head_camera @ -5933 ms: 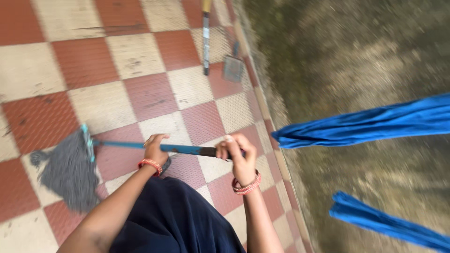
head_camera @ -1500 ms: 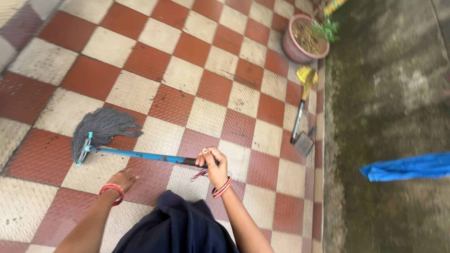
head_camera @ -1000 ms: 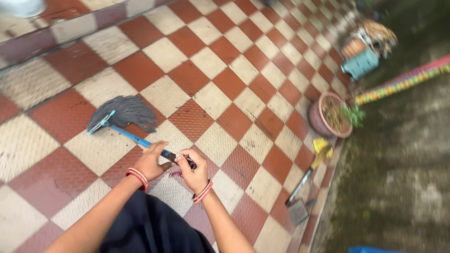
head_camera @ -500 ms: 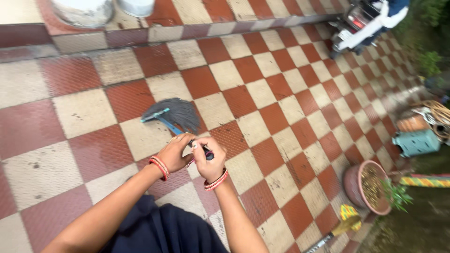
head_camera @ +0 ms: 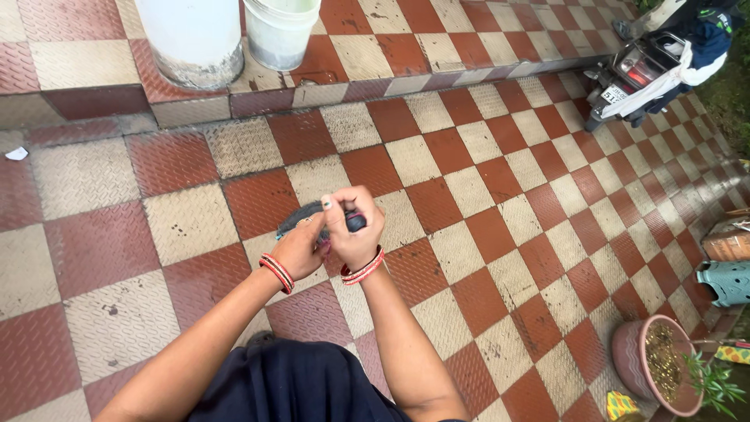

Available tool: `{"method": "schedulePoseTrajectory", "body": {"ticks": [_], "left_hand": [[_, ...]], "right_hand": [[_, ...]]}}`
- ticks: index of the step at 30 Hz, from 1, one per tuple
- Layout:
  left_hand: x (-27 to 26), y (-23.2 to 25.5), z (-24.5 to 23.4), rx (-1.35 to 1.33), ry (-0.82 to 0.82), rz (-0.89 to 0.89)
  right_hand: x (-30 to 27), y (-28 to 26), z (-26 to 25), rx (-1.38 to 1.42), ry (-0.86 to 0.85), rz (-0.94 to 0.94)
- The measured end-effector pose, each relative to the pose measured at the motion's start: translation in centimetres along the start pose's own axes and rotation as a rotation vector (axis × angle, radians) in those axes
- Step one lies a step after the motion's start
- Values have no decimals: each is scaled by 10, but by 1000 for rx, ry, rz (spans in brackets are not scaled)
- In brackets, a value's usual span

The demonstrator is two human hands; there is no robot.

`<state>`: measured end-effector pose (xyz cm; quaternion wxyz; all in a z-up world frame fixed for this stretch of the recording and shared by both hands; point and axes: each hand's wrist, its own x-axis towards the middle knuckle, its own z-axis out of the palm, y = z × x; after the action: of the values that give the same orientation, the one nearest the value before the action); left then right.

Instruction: The person mops a checkered tile floor using a mop, then rinses and wrings the mop head in a bucket of water.

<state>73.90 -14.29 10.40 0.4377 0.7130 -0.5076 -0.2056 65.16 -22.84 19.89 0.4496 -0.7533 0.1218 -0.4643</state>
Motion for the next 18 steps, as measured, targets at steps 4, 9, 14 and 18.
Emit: {"method": "schedulePoseTrajectory", "body": {"ticks": [4,9,14,18], "left_hand": [[5,-22,-18,-5,-14,-31],[3,-62,-35,16,-57,-123],[20,-93,-48,-3,-88,-278],[51,-122,-69,37,-143,-377]], "right_hand": [[35,21,10,63,45,78],[96,46,6,193,164,187],[135,90,5,174,234,125],[144,171,16,41,278,169]]}}
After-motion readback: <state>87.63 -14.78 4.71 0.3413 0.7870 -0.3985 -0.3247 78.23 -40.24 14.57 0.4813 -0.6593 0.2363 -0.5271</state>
